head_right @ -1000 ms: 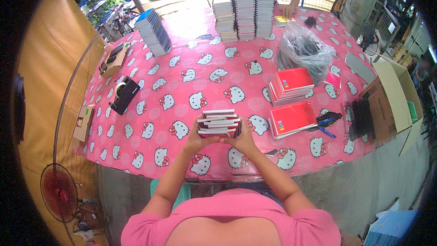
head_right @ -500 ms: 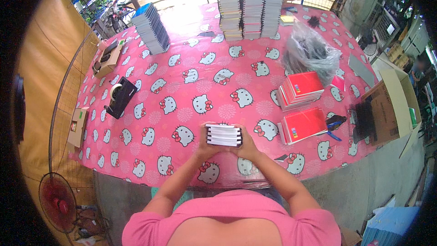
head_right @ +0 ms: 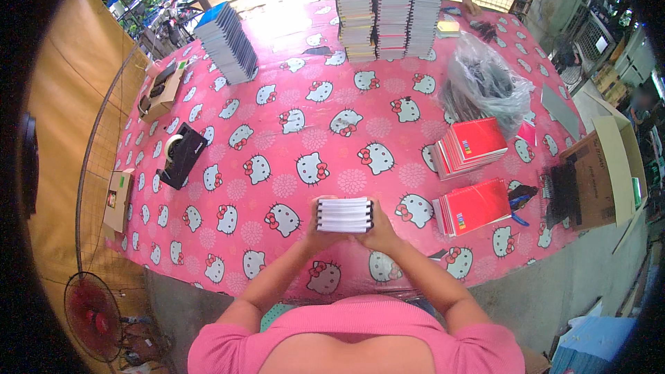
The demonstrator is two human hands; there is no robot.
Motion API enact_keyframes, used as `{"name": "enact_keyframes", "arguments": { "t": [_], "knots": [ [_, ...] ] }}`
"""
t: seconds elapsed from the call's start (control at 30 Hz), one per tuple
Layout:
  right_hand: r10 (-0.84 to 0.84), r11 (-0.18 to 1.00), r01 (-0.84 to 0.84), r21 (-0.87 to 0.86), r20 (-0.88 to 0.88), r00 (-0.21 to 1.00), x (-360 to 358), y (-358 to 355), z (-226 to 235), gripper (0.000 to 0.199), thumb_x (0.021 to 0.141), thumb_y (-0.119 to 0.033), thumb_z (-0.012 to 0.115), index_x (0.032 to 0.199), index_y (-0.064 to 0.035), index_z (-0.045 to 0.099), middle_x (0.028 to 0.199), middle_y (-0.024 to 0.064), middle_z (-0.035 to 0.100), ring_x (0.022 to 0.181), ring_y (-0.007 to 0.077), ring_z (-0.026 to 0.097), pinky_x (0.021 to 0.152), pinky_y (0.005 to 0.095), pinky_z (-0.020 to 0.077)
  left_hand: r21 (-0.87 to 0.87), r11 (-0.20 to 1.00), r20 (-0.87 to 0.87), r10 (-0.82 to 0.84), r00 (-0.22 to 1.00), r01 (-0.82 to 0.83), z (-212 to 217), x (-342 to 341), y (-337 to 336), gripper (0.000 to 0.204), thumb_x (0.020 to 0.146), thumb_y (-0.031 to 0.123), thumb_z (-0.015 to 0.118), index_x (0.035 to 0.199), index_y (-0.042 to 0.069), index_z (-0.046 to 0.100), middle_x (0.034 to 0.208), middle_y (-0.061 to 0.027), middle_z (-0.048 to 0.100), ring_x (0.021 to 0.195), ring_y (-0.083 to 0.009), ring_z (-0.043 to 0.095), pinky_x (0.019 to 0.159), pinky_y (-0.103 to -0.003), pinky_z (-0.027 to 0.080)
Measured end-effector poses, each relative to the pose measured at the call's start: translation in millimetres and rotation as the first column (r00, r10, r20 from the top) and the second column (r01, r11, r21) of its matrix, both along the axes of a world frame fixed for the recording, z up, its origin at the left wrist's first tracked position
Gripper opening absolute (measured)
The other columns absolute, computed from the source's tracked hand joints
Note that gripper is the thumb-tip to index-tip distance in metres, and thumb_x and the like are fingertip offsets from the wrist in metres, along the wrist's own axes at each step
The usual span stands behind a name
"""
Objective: The person binds spiral notebooks by threading a plastic coil through the pre-punched holes of a stack of red notebook pages and covers, then clips the excess coil using blue hand shears and stacks the finished notebooks.
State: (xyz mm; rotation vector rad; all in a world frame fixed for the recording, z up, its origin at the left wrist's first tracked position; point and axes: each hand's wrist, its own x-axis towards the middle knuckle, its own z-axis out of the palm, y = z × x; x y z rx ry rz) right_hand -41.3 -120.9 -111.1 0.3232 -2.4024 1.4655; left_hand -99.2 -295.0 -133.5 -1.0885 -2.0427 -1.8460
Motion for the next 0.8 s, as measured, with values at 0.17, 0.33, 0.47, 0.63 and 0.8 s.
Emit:
{"name": "enact_keyframes", "arguments": {
  "t": [0.17, 0.33, 0.47, 0.63, 0.8],
  "knots": [
    [0.081, 0.951, 0.003, -0.31, 0.257, 0.963, -29, -10, 6, 0.087, 0.06, -0.013, 0.087, 0.129, -0.0009, 0.035, 0.118, 0.0129, 0.055, 0.112, 0.0238, 0.056, 0.095, 0.0365, 0.0452, 0.073, 0.986, 0.512, -0.168, 0.843, 0.152, 17, -26, -3, 0.077, 0.068, 0.013, 0.085, 0.126, 0.001, 0.035, 0.121, -0.0121, 0.05, 0.109, -0.019, 0.054, 0.092, -0.034, 0.046],
    [-0.22, 0.967, 0.229, -0.115, 0.08, 0.972, -126, -13, 13, 0.092, 0.068, -0.033, 0.084, 0.138, -0.0012, 0.034, 0.127, 0.0169, 0.048, 0.115, 0.0299, 0.05, 0.099, 0.0406, 0.0398, 0.174, 0.977, 0.79, -0.063, 0.61, -0.124, 68, -139, -4, 0.068, 0.071, 0.011, 0.083, 0.125, 0.0, 0.044, 0.11, -0.0113, 0.063, 0.1, -0.0201, 0.062, 0.088, -0.035, 0.051],
    [-0.36, 0.907, 0.363, -0.213, 0.057, 0.931, -195, 5, -9, 0.064, 0.074, -0.025, 0.08, 0.124, -0.0007, 0.048, 0.118, 0.0151, 0.053, 0.103, 0.026, 0.054, 0.09, 0.0379, 0.0448, 0.009, 0.961, 0.809, 0.156, 0.566, -0.277, 70, -281, 8, 0.05, 0.075, 0.017, 0.081, 0.114, -0.001, 0.055, 0.106, -0.0096, 0.065, 0.09, -0.0199, 0.066, 0.076, -0.037, 0.057],
    [-0.367, 0.865, 0.362, -0.347, 0.052, 0.929, -212, 16, -23, 0.028, 0.08, -0.006, 0.072, 0.105, 0.0002, 0.061, 0.113, 0.0095, 0.056, 0.088, 0.0151, 0.06, 0.073, 0.0271, 0.0515, 0.061, 0.994, 0.905, -0.018, 0.425, -0.087, 59, -425, 32, 0.041, 0.082, 0.029, 0.075, 0.109, 0.004, 0.059, 0.098, -0.0103, 0.068, 0.082, -0.0217, 0.069, 0.071, -0.04, 0.059],
    [-0.312, 0.808, 0.357, -0.469, 0.173, 0.934, -213, 11, -29, 0.028, 0.082, -0.008, 0.072, 0.106, 0.0005, 0.06, 0.113, 0.0097, 0.056, 0.087, 0.0155, 0.061, 0.074, 0.0269, 0.0522, 0.029, 0.998, 0.94, -0.008, 0.342, -0.057, 43, -507, 46, 0.04, 0.084, 0.036, 0.072, 0.108, 0.007, 0.06, 0.098, -0.0107, 0.068, 0.083, -0.0228, 0.069, 0.075, -0.042, 0.059]
  ]
}}
